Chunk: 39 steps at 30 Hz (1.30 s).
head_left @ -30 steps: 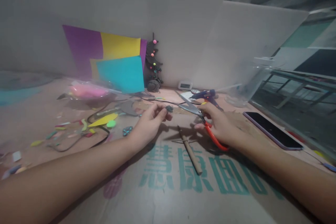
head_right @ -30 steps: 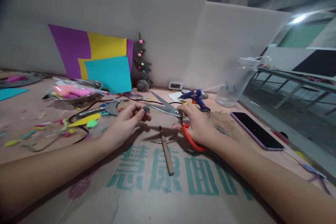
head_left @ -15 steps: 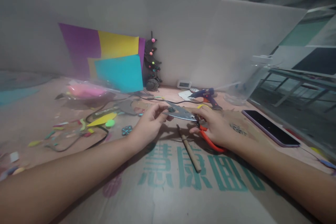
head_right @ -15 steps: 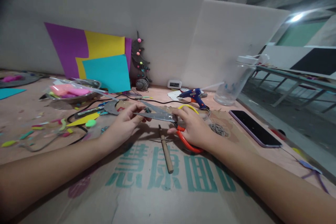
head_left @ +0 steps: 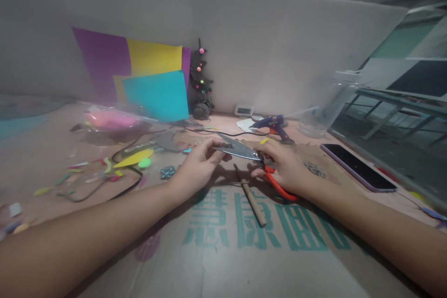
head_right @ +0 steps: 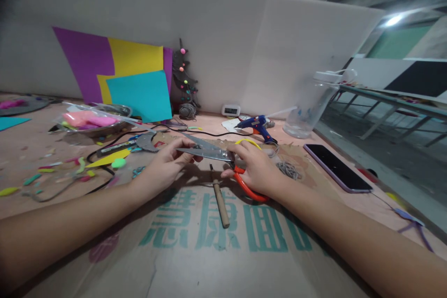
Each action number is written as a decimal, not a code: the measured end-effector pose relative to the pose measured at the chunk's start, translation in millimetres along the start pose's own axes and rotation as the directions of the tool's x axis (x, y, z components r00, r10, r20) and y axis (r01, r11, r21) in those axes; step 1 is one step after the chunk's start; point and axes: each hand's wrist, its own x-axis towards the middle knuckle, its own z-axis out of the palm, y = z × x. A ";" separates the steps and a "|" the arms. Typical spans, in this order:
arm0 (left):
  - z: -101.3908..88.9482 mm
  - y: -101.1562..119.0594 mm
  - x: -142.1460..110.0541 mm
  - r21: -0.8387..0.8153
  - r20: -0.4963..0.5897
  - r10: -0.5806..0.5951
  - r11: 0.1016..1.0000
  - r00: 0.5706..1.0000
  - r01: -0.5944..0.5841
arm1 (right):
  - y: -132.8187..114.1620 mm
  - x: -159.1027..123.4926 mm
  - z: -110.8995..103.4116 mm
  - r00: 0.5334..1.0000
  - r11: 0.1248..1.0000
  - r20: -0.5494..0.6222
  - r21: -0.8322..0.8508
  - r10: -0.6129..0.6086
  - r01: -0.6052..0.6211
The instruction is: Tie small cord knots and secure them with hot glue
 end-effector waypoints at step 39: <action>-3.2 0.7 2.8 0.060 -0.025 0.022 0.998 0.999 -0.021 | 9.8 -1.0 2.4 0.984 0.990 -0.130 0.075 0.125 -0.116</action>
